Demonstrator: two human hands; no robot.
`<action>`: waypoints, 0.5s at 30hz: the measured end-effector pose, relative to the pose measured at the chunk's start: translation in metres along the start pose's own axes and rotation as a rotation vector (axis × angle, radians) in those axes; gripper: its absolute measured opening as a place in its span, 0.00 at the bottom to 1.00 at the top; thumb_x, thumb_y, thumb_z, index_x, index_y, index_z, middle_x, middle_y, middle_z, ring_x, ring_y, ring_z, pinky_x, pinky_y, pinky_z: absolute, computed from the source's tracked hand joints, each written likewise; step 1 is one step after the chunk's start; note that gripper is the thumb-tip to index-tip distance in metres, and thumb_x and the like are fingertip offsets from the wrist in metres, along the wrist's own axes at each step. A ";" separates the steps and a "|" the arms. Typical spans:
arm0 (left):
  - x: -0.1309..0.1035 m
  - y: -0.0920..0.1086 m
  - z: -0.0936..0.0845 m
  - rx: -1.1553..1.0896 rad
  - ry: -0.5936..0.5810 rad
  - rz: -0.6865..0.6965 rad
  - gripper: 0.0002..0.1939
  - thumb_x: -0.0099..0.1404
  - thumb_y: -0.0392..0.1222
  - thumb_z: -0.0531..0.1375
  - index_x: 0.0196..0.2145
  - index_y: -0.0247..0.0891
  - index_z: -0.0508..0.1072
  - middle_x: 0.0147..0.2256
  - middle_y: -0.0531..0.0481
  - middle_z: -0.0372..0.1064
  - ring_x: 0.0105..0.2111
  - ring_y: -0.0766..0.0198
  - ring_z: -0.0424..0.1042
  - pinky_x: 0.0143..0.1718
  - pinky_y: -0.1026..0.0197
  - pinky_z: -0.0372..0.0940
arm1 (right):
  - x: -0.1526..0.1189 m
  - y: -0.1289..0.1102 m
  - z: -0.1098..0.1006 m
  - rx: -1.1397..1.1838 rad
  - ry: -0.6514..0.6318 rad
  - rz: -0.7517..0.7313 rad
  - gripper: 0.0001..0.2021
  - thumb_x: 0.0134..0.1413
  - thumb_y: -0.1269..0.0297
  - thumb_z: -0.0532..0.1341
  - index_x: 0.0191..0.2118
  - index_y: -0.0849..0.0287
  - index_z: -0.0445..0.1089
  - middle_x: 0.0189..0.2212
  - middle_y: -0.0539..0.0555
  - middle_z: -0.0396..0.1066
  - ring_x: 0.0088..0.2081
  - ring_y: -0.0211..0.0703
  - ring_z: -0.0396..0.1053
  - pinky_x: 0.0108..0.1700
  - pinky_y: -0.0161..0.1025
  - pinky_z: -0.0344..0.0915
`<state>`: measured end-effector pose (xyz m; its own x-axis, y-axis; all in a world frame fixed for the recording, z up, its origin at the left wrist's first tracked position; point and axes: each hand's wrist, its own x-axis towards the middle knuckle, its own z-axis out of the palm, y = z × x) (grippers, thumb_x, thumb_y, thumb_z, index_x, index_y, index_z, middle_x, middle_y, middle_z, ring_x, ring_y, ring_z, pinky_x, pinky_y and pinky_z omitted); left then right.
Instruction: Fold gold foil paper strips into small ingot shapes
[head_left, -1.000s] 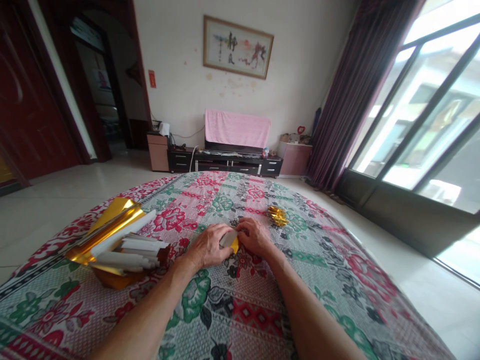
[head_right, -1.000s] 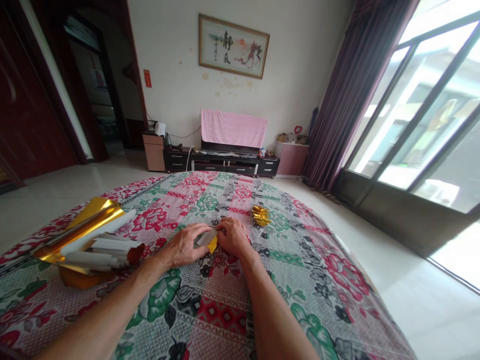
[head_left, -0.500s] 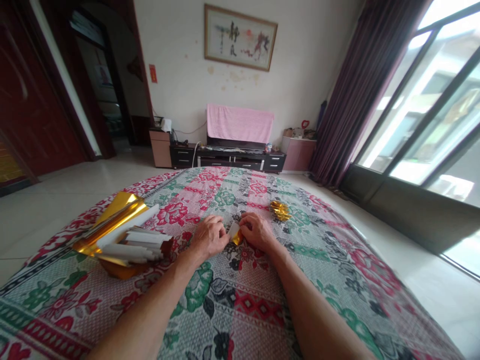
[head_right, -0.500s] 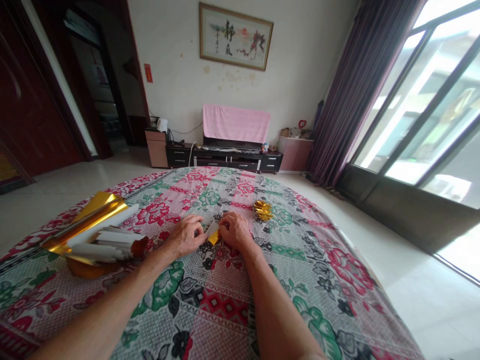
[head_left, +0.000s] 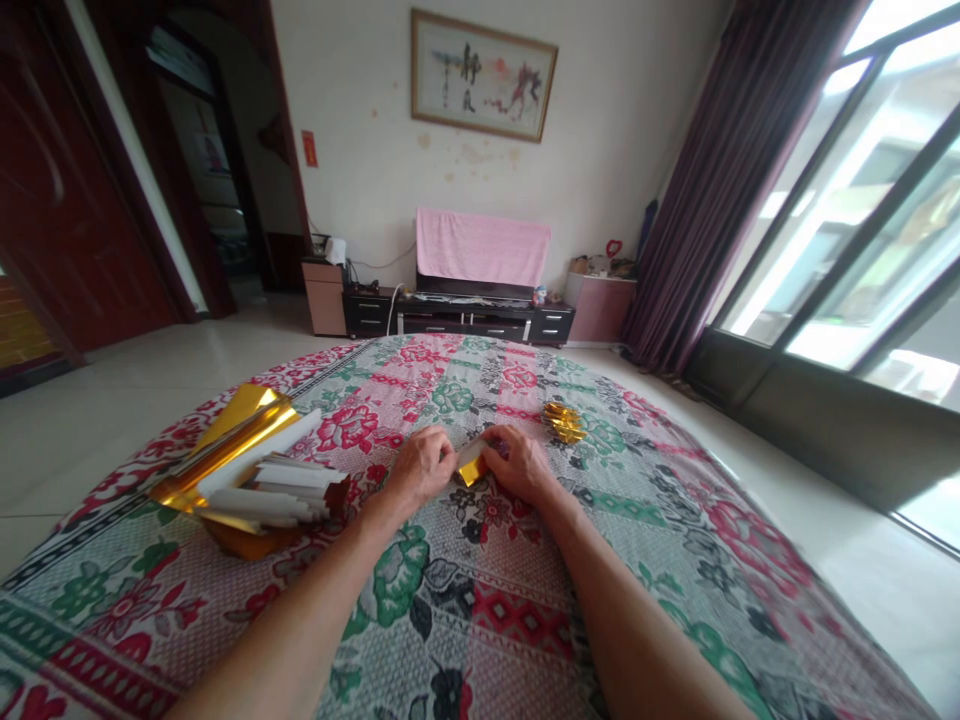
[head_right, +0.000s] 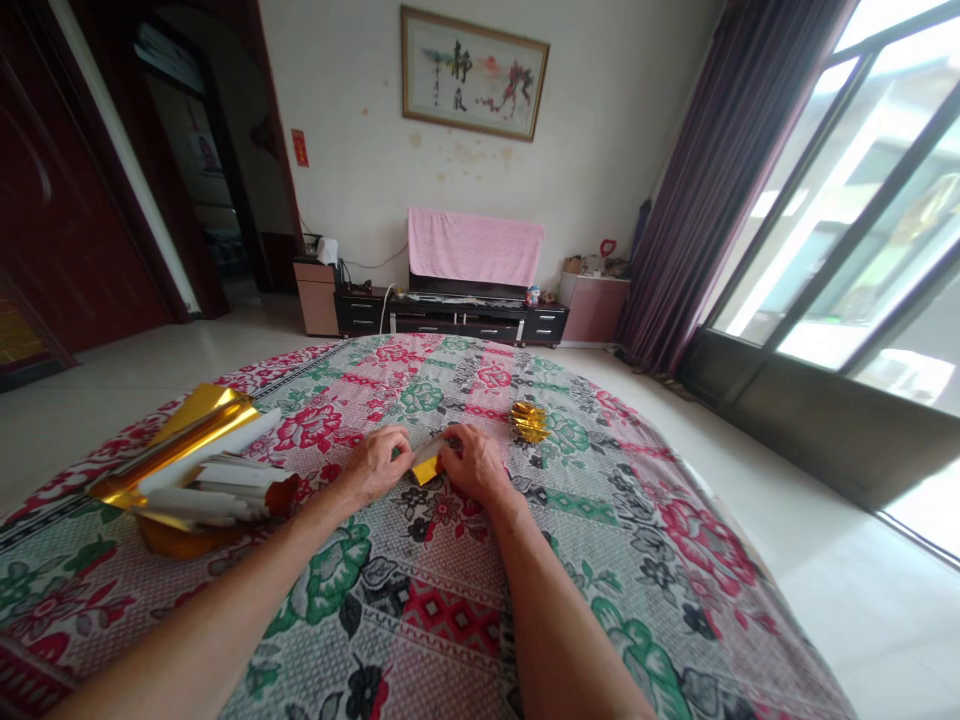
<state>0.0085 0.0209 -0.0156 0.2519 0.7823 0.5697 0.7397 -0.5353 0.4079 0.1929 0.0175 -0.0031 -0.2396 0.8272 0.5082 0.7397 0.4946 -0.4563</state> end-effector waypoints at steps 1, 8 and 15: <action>0.001 0.000 -0.001 -0.007 0.006 -0.001 0.06 0.53 0.32 0.56 0.21 0.37 0.66 0.30 0.47 0.68 0.36 0.61 0.68 0.40 0.58 0.63 | 0.000 0.000 0.000 0.001 0.015 0.011 0.10 0.48 0.68 0.57 0.39 0.57 0.69 0.35 0.53 0.72 0.37 0.42 0.69 0.42 0.37 0.62; 0.007 -0.003 0.000 -0.022 0.049 -0.008 0.05 0.55 0.34 0.56 0.22 0.37 0.66 0.30 0.47 0.68 0.37 0.60 0.68 0.41 0.58 0.63 | 0.001 0.003 0.001 0.047 0.117 0.037 0.12 0.48 0.64 0.59 0.40 0.58 0.67 0.37 0.54 0.71 0.38 0.42 0.68 0.42 0.38 0.62; 0.004 -0.005 0.003 -0.046 0.052 -0.021 0.04 0.55 0.36 0.56 0.23 0.38 0.65 0.30 0.48 0.68 0.36 0.61 0.68 0.41 0.58 0.64 | -0.002 0.005 -0.007 0.054 0.036 0.011 0.05 0.47 0.67 0.59 0.32 0.59 0.70 0.33 0.53 0.71 0.34 0.39 0.67 0.38 0.35 0.63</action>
<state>0.0079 0.0277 -0.0179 0.2034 0.7766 0.5963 0.7145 -0.5341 0.4519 0.2013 0.0163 -0.0013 -0.2085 0.8228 0.5287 0.7070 0.5003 -0.4999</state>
